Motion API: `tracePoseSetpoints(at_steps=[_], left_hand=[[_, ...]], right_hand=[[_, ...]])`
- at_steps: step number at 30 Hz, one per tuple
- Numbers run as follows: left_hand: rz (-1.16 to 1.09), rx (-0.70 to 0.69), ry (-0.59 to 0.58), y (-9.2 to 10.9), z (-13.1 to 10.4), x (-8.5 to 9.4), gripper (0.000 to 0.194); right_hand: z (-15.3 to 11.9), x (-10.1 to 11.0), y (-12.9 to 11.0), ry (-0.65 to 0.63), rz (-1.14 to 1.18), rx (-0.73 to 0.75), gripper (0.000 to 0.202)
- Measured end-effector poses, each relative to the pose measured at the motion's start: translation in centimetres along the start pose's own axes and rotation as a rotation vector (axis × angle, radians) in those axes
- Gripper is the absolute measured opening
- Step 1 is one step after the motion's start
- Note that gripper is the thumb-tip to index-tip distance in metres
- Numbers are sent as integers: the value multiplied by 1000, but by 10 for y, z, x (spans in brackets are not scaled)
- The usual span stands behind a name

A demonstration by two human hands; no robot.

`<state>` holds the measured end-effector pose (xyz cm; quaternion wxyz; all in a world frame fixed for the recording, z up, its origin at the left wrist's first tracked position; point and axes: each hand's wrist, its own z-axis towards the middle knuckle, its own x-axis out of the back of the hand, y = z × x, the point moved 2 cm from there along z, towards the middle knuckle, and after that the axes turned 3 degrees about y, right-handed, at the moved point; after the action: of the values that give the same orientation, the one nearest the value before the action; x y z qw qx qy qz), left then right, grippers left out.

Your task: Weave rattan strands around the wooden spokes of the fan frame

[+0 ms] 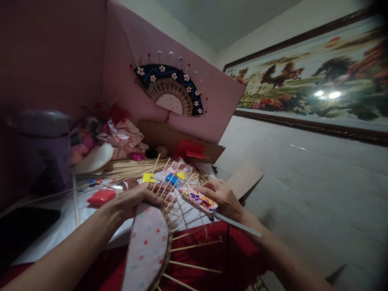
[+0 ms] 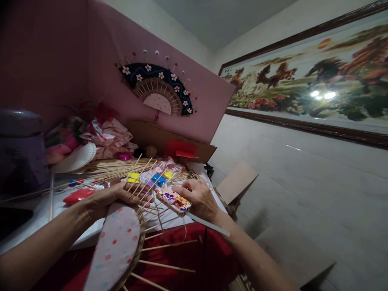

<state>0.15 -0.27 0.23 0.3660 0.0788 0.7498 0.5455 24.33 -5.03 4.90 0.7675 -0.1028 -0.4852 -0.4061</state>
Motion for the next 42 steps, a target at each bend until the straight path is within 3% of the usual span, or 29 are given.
tracePoseSetpoints(at_steps=[5,18,42], left_hand=[[53,-3,-10,-2,1,2,39],[101,-11,-37,-2,-2,-7,32],[83,19,-19,-1,-1,-6,36]], right_hand=[[2,-4,5,-74,-56,48,34],[-4,-5,0,-112,-196,86,33],[-9,3,3,-135,-161,86,35]])
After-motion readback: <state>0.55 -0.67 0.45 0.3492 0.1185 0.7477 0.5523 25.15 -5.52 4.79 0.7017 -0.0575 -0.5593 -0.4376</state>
